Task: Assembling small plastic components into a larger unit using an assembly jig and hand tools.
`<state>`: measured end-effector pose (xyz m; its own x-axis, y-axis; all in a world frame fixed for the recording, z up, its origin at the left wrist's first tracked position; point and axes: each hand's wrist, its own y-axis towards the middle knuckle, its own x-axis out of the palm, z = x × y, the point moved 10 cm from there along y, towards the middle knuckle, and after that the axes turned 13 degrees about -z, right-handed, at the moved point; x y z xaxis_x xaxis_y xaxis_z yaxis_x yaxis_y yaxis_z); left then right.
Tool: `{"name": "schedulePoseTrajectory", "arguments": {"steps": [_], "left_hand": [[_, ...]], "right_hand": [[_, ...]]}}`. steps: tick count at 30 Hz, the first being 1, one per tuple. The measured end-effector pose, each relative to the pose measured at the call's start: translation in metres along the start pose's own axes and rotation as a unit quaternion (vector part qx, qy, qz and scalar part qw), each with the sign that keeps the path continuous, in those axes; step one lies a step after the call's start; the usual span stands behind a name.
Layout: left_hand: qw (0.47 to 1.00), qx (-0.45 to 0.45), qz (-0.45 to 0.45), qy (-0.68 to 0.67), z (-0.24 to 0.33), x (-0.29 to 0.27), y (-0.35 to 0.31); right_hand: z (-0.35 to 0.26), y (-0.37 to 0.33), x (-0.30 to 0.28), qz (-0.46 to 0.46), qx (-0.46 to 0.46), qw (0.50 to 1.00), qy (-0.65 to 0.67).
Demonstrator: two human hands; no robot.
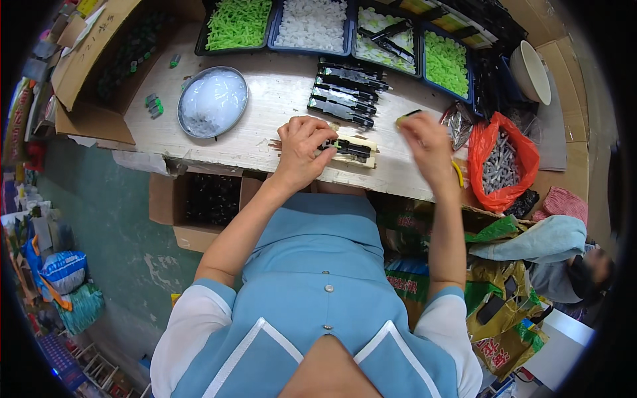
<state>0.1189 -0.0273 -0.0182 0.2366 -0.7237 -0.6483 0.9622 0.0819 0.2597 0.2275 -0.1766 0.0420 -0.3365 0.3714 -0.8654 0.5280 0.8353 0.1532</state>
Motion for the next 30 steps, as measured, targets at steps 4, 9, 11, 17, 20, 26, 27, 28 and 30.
{"name": "schedulePoseTrajectory", "arguments": {"steps": [4, 9, 11, 17, 20, 26, 27, 28, 30], "left_hand": [[1.0, -0.007, -0.015, 0.026, -0.001, 0.005, 0.005], [0.998, -0.004, -0.039, 0.053, 0.006, 0.006, 0.013], [0.996, 0.014, -0.054, 0.075, 0.01, 0.008, 0.015], [0.992, 0.024, -0.063, 0.105, 0.012, 0.01, 0.011], [0.993, 0.05, -0.076, 0.071, 0.01, 0.007, 0.01], [0.978, -0.021, 0.107, 0.18, -0.061, -0.1, 0.066], [0.969, -0.077, 0.122, 0.2, -0.08, -0.128, 0.079], [0.963, -0.127, 0.136, 0.193, -0.107, -0.151, 0.089], [0.94, -0.224, 0.131, 0.22, -0.148, -0.182, 0.103]], "right_hand": [[0.058, -0.047, -0.081, 0.097, 0.131, 0.983, -0.078], [0.176, -0.145, -0.164, 0.098, 0.325, 0.89, -0.305], [0.22, -0.174, -0.163, 0.022, 0.469, 0.829, -0.303], [0.267, -0.172, -0.105, -0.046, 0.494, 0.825, -0.271], [0.26, -0.158, -0.094, -0.054, 0.492, 0.825, -0.273], [0.255, -0.155, -0.096, -0.015, 0.476, 0.844, -0.245], [0.253, -0.155, -0.097, -0.012, 0.482, 0.844, -0.234], [0.253, -0.153, -0.098, -0.009, 0.48, 0.846, -0.233], [0.259, -0.159, -0.102, -0.012, 0.526, 0.818, -0.234]]}}
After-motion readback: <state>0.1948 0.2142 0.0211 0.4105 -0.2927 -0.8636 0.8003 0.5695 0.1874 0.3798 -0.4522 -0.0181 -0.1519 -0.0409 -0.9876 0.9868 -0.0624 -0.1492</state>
